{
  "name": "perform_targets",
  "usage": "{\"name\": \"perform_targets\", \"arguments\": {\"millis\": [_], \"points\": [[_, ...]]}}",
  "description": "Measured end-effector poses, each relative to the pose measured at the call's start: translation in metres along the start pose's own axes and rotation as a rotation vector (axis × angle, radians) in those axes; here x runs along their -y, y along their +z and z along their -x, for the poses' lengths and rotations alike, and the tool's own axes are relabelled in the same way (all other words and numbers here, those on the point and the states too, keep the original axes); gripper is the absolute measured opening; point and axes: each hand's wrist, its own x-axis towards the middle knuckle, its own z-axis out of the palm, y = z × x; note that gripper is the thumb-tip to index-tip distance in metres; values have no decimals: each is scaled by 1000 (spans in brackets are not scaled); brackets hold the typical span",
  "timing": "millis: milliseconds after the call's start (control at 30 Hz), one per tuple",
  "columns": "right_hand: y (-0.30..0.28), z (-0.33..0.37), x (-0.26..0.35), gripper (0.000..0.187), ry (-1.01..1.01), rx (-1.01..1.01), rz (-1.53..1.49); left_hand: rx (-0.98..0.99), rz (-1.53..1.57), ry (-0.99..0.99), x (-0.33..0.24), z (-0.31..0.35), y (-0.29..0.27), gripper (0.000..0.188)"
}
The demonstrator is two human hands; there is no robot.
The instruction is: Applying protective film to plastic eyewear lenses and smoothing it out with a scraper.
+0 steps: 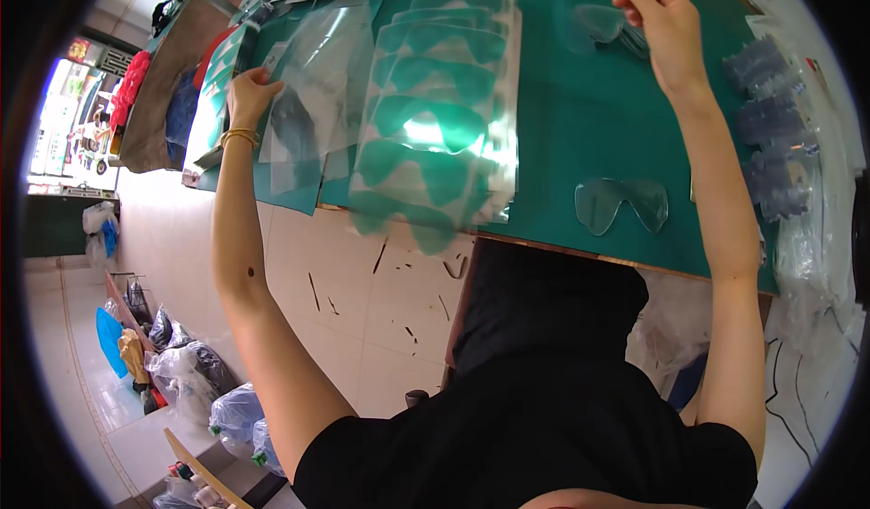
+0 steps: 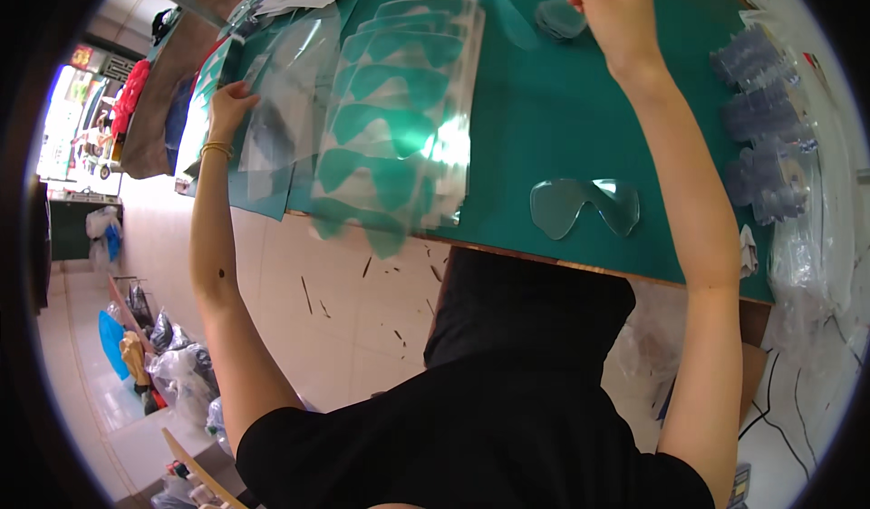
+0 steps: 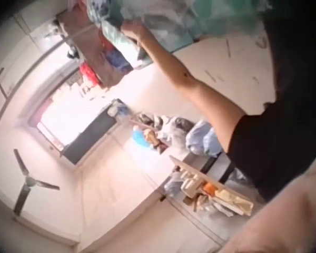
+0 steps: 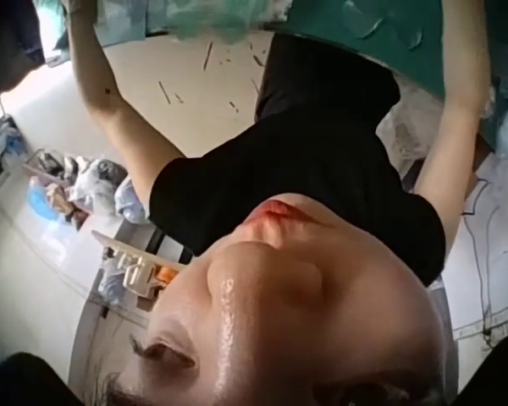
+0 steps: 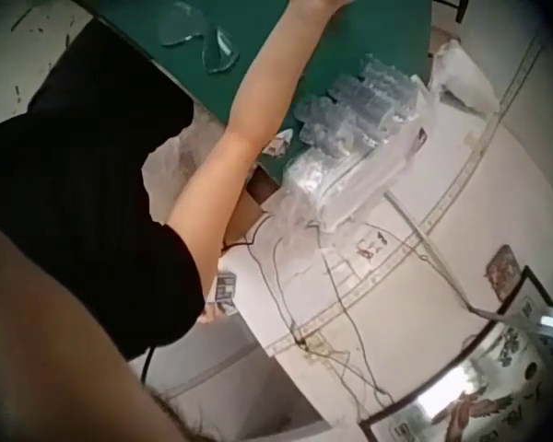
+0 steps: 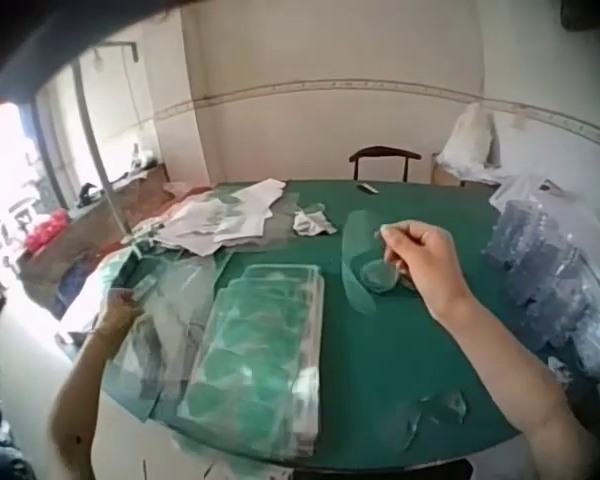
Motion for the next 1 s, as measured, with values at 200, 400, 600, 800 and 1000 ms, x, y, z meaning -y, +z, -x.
{"name": "perform_targets", "arguments": {"millis": [200,400,600,800,1000], "points": [[-10,48,62,4,-874,-124,516,251,1102,171,-213,70,6,29],[-22,95,66,13,-1154,226,446,786,1782,5,-296,169,27,27],[-92,138,20,48,-728,255,346,738,1591,46,-327,239,52,9],[-143,230,-17,92,450,81,-276,989,1479,26,-307,304,72,21],[-152,247,-30,57,580,152,-464,1073,1382,98,-301,318,86,17]]}}
